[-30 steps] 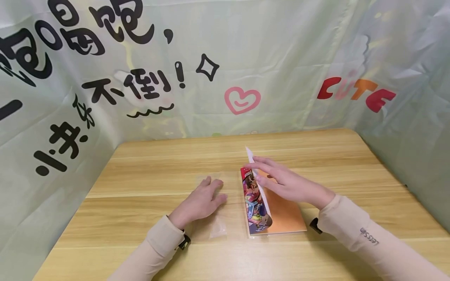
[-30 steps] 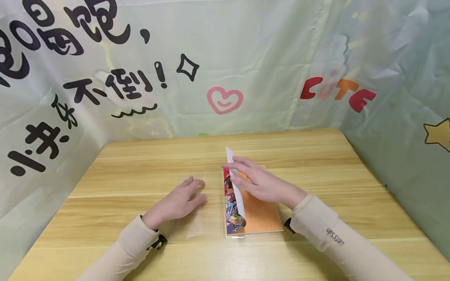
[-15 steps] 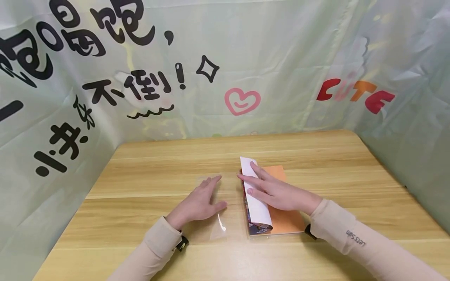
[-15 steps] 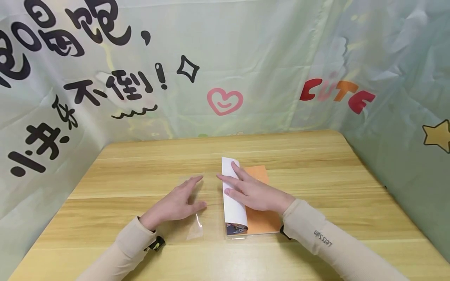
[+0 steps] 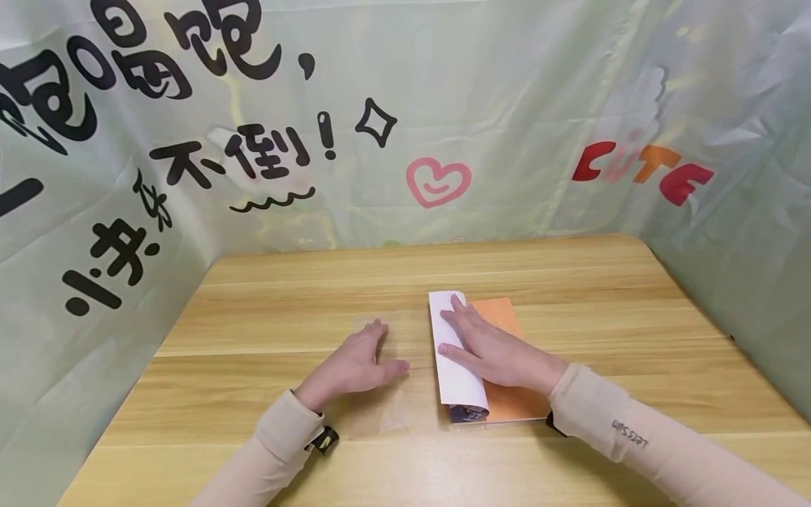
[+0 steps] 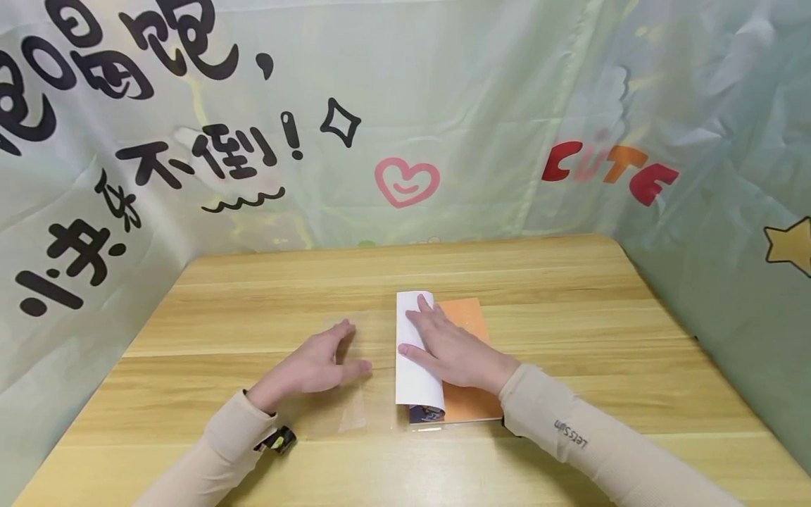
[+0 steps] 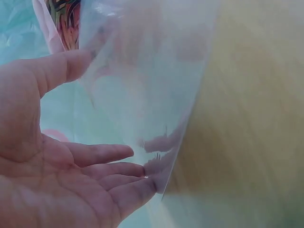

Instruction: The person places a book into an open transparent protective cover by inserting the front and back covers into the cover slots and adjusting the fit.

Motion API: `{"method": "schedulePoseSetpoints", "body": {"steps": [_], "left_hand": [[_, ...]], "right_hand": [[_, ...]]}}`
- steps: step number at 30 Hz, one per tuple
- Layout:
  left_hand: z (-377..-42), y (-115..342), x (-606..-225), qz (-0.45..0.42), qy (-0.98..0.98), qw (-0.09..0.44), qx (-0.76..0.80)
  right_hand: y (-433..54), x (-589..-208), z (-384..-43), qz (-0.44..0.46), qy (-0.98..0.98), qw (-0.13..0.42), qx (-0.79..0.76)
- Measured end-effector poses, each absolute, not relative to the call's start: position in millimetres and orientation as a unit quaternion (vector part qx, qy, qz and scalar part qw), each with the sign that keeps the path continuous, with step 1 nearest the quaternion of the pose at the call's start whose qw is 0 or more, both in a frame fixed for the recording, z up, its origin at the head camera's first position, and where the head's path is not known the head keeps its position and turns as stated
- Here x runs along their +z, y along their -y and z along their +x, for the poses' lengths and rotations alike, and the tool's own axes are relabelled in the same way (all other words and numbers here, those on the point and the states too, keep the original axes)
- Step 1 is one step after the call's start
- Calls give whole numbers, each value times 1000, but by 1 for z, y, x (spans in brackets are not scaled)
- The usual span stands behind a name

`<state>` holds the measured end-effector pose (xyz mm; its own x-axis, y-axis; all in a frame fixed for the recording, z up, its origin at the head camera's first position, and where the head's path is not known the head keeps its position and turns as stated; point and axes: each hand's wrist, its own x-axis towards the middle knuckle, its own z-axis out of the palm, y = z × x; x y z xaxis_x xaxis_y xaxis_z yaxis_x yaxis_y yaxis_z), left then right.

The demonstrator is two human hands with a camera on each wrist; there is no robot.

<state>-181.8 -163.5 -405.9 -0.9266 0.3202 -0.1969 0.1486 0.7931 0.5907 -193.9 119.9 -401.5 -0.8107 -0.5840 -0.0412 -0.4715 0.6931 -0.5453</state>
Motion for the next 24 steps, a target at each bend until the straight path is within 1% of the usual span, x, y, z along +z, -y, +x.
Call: {"method": "schedulePoseSetpoints", "body": {"steps": [3, 13, 24], "left_hand": [[-182, 164, -405, 122, -935, 147, 299], [-181, 166, -404, 123, -934, 151, 299], [-179, 166, -408, 131, -934, 147, 300]], "right_hand": [[-119, -404, -193, -291, -914, 109, -260], [-114, -408, -191, -313, -919, 78, -224], [-102, -406, -189, -333, -920, 65, -195]]}}
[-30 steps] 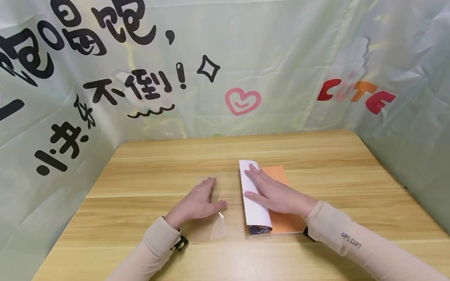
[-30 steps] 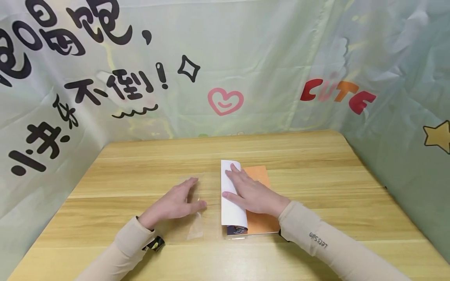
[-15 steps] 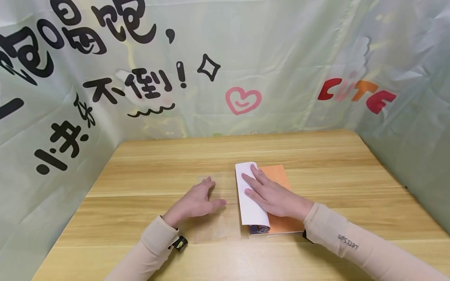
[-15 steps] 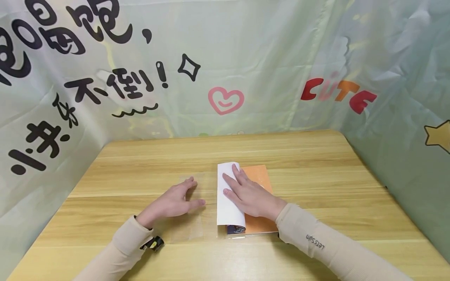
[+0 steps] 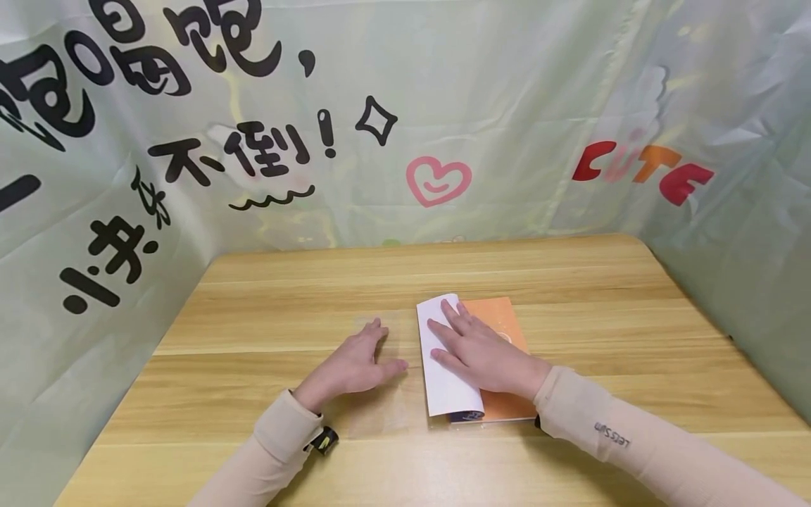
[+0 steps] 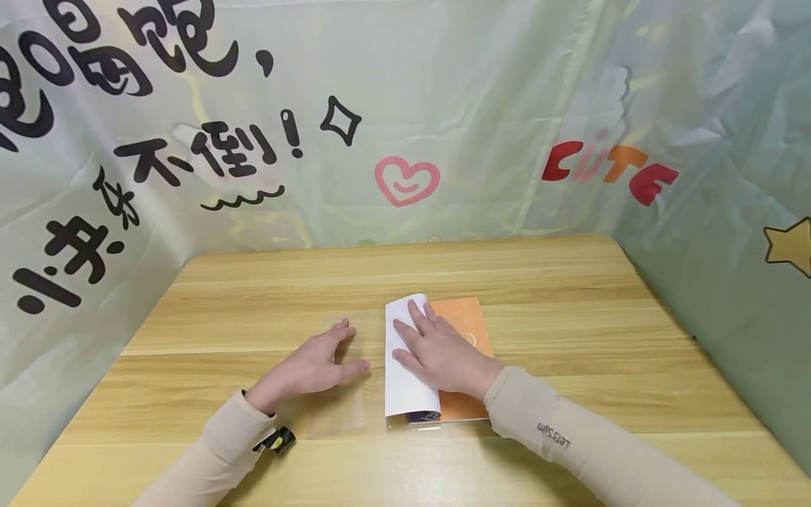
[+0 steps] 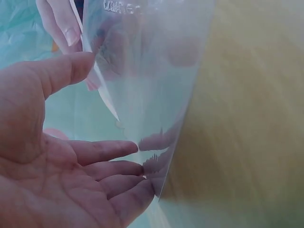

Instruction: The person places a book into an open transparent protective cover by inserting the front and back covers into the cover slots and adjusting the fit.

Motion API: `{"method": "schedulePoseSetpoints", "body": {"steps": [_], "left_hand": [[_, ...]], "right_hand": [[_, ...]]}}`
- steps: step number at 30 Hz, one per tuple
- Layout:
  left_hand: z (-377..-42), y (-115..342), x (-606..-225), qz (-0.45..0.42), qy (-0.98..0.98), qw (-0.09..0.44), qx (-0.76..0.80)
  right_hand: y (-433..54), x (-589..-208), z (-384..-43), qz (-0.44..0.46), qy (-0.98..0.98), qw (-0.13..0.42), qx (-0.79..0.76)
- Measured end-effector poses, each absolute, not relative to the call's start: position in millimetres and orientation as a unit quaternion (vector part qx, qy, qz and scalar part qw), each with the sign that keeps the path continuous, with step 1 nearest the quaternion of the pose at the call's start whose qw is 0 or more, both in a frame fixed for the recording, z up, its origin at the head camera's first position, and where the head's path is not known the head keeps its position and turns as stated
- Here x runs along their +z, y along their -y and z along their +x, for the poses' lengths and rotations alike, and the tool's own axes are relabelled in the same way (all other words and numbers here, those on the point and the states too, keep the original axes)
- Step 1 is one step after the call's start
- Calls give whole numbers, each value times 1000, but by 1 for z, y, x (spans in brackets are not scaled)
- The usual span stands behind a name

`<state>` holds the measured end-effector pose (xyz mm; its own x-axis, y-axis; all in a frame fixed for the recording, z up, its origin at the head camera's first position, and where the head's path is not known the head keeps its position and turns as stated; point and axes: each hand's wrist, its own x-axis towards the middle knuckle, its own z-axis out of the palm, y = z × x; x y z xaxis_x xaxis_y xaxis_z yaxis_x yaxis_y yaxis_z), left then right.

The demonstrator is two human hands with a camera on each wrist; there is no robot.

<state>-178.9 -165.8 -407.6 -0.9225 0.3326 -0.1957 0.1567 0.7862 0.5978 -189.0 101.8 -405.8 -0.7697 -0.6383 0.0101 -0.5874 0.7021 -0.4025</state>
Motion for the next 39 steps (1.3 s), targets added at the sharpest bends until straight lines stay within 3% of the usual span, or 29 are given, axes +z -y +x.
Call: {"method": "schedulePoseSetpoints", "body": {"steps": [39], "left_hand": [[-179, 169, -406, 150, -934, 147, 288]], "right_hand": [[-76, -407, -186, -322, -931, 62, -162]]}}
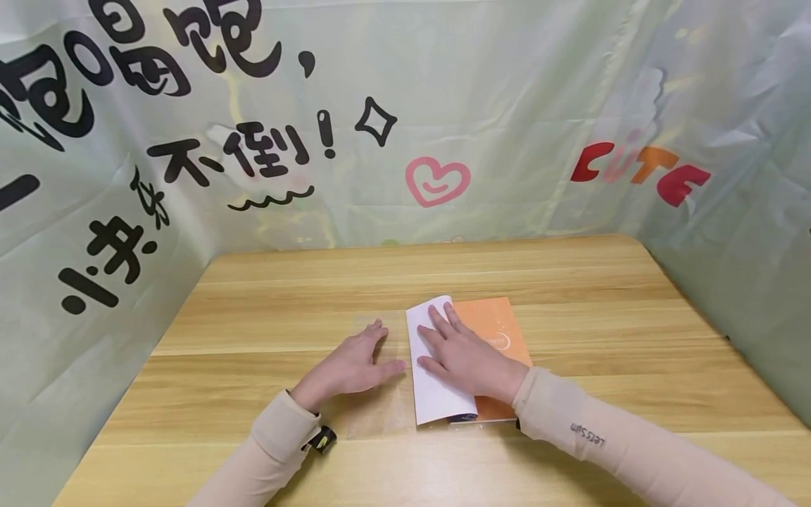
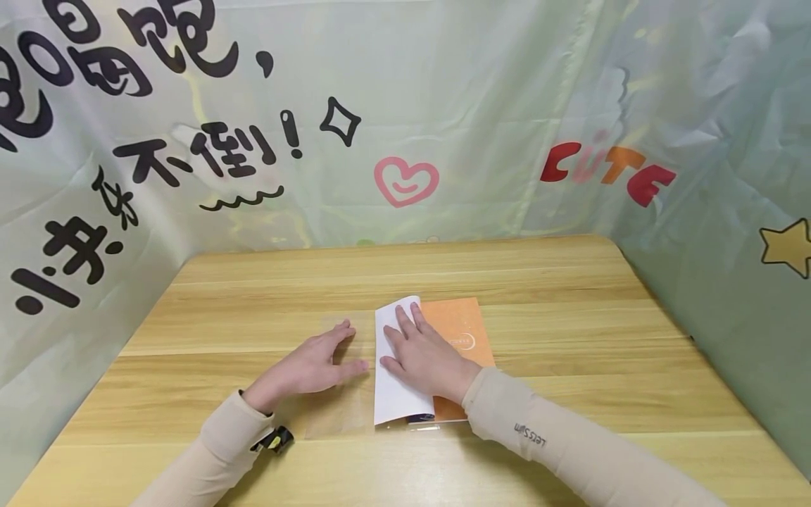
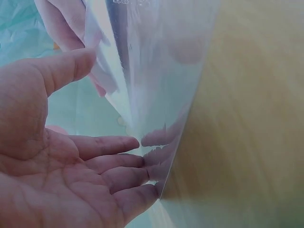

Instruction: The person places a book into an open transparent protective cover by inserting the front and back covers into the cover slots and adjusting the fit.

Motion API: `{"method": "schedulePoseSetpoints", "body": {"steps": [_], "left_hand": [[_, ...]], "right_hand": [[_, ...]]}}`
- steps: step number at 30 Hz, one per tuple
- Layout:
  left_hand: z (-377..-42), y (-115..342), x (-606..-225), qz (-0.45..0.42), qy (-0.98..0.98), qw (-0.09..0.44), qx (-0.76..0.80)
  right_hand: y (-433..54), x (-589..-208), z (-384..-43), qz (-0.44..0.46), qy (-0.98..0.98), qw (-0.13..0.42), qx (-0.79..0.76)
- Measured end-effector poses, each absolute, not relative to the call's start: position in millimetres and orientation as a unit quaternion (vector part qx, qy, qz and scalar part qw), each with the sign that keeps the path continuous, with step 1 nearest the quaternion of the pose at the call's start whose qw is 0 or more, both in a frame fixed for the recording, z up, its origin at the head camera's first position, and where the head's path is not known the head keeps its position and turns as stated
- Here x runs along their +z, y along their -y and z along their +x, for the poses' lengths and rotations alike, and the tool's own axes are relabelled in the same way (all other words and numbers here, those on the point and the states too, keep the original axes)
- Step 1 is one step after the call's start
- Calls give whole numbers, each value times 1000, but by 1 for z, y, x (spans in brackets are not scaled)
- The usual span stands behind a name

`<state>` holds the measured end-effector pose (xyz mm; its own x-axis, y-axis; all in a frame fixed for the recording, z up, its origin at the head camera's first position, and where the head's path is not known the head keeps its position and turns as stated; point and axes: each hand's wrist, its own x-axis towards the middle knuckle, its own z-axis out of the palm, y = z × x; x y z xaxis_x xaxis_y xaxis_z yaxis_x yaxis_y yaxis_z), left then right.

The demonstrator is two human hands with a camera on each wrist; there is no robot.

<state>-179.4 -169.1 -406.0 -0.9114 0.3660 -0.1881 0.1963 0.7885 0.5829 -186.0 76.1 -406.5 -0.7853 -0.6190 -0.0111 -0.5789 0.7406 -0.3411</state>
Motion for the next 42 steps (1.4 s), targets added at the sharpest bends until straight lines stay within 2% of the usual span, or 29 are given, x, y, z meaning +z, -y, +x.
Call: {"method": "schedulePoseSetpoints", "body": {"steps": [17, 42], "left_hand": [[-180, 168, -406, 149, -933, 154, 290], [-180, 167, -404, 162, -934, 155, 276]], "right_hand": [[-64, -404, -184, -344, -931, 43, -116], [-46, -404, -180, -298, -951, 18, -80]]}}
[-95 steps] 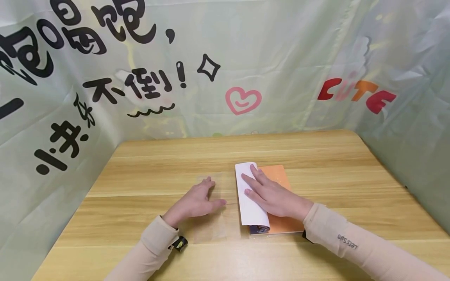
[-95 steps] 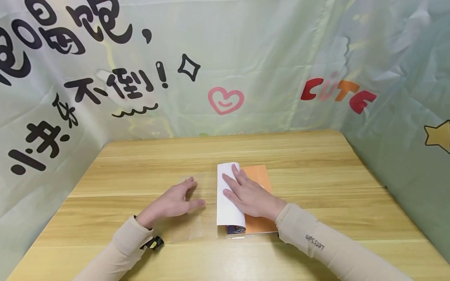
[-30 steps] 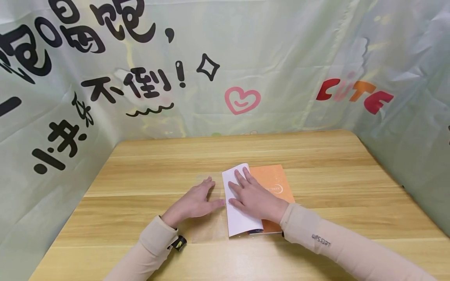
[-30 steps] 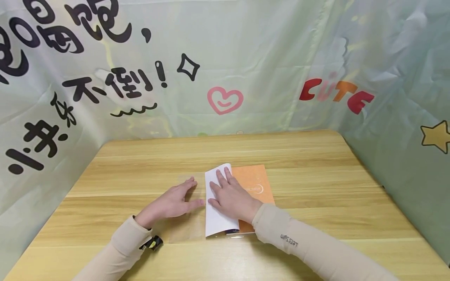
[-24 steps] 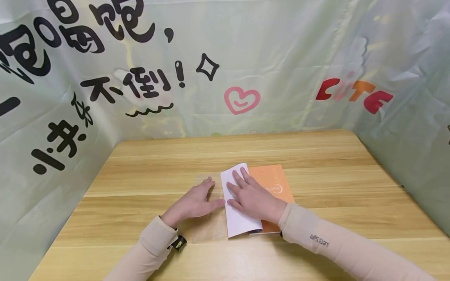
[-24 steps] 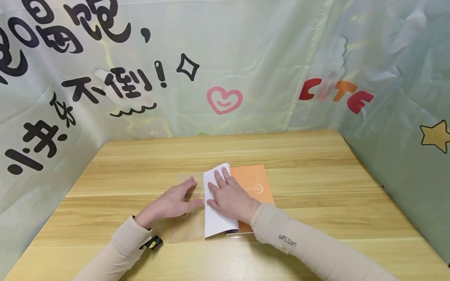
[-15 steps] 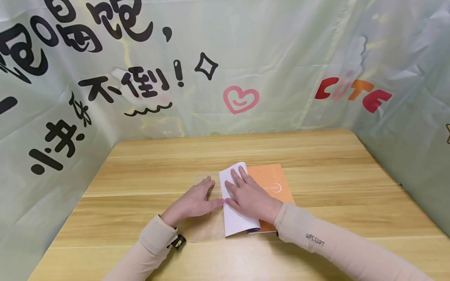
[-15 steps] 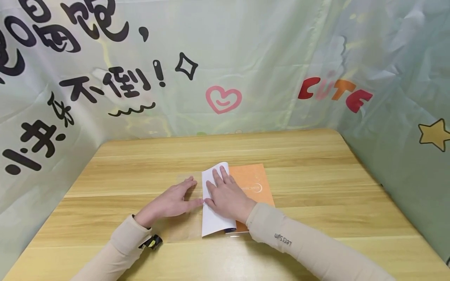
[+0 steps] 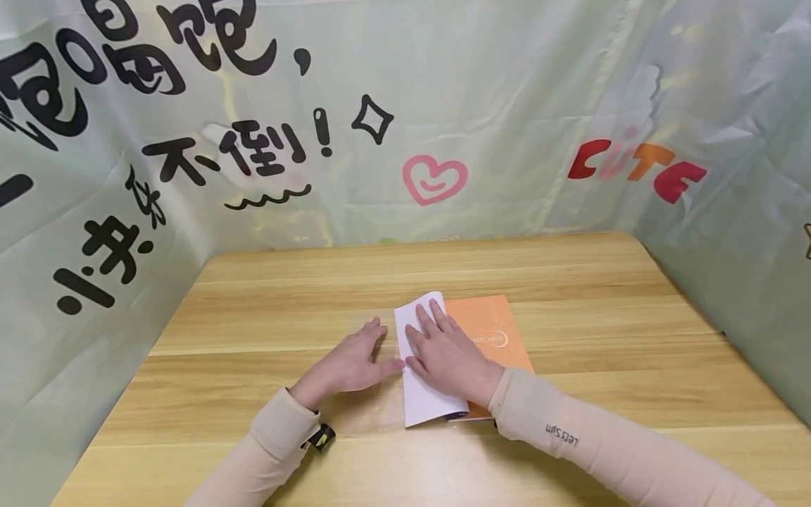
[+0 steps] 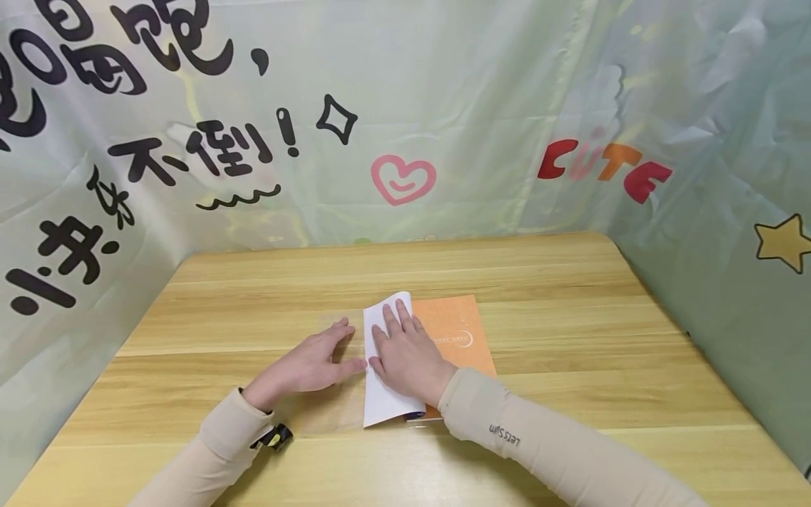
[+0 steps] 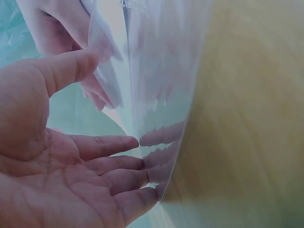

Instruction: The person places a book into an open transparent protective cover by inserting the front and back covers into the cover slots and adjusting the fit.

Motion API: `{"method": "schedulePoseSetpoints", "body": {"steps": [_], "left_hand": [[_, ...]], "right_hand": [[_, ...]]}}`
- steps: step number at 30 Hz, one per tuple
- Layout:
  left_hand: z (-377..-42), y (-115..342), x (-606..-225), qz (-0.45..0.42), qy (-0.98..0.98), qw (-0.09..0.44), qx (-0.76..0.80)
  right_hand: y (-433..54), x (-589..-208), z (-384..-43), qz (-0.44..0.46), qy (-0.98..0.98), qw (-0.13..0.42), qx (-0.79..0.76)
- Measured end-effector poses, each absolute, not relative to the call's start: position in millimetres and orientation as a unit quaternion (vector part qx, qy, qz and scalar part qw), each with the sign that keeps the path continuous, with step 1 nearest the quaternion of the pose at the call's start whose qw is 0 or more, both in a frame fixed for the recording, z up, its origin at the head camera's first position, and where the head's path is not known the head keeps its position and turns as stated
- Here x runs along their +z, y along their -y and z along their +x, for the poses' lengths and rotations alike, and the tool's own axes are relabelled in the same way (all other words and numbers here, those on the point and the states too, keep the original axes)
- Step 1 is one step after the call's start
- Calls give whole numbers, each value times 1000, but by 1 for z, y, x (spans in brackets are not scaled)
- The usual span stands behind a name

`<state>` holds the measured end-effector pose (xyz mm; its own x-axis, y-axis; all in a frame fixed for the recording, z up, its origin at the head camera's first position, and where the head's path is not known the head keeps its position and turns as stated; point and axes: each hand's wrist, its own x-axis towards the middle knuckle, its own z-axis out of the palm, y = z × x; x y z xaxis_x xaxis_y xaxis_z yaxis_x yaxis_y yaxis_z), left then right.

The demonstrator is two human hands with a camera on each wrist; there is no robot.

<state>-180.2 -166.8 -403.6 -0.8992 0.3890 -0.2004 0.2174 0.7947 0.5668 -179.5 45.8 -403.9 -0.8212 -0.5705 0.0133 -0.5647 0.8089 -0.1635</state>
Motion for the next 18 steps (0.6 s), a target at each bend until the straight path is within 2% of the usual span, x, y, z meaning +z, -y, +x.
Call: {"method": "schedulePoseSetpoints", "body": {"steps": [18], "left_hand": [[-181, 167, -408, 171, -932, 148, 284]], "right_hand": [[-41, -405, -177, -280, -958, -4, -58]]}}
